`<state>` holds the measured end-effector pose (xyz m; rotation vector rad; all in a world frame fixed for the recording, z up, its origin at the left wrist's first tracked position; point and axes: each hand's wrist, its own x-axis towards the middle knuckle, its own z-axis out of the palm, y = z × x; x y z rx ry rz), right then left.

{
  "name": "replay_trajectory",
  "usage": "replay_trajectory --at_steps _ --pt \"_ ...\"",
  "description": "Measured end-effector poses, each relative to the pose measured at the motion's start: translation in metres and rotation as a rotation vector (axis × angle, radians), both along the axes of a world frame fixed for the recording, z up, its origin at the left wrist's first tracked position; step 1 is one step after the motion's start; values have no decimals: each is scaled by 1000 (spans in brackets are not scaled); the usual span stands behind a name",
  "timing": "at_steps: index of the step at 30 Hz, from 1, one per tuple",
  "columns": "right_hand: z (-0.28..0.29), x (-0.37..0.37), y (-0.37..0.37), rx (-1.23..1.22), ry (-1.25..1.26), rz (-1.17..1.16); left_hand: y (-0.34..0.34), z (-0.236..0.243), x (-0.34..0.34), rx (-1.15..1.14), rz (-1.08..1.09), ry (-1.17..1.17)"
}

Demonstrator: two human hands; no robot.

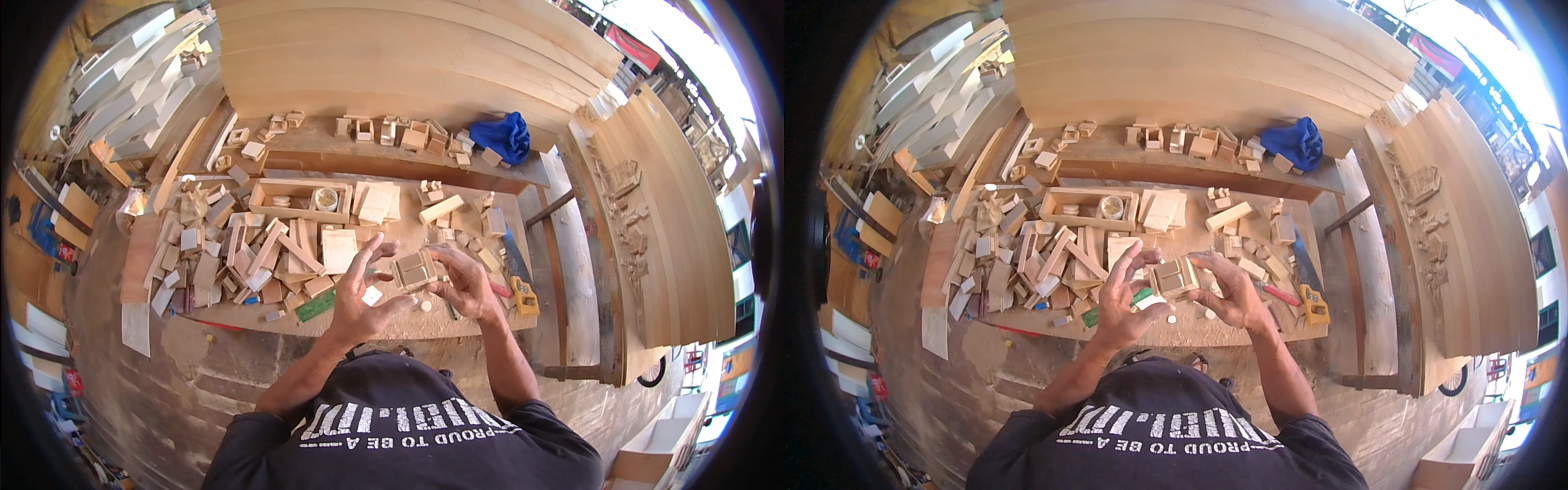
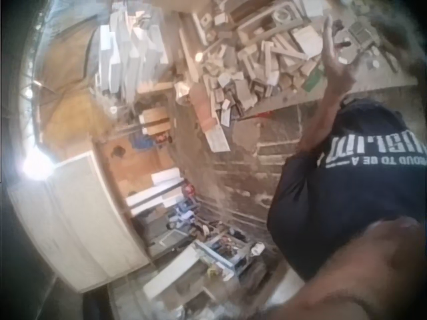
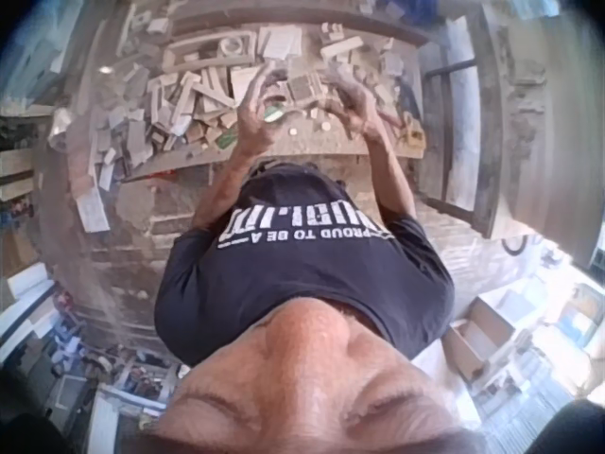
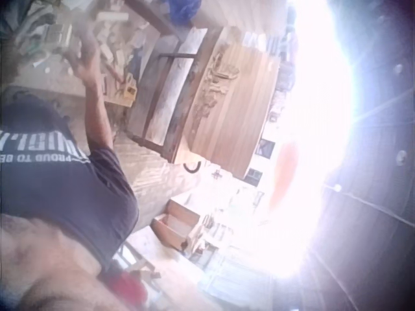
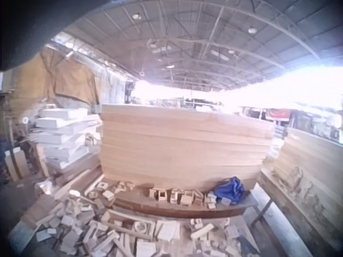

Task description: The person builds a wood model by fitting small wooden blocks together and applying glue with a small stick.

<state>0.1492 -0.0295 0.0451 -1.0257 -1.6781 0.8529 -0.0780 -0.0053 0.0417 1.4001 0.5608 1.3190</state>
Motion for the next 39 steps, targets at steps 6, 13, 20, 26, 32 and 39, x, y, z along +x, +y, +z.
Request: replay_trajectory --at_steps 6,13,20,26,32,39 --pt "30 -2 13 -186 -310 30 12 -57 -28 -747 -351 -147" --pt "44 -23 35 -73 -404 356 11 -71 -34 -1147 -773 -367" --pt "49 -47 46 -119 -431 336 8 -84 -52 -1218 -626 -659" --pt "26 -33 24 -270 -1 -199 46 -96 -57 -1127 -431 -756" --pt "-74 -29 -43 -448 284 -458 103 -115 -45 -983 -404 -757" --pt "-138 -20 -84 -639 341 -439 129 -119 -2 -931 -344 -733"
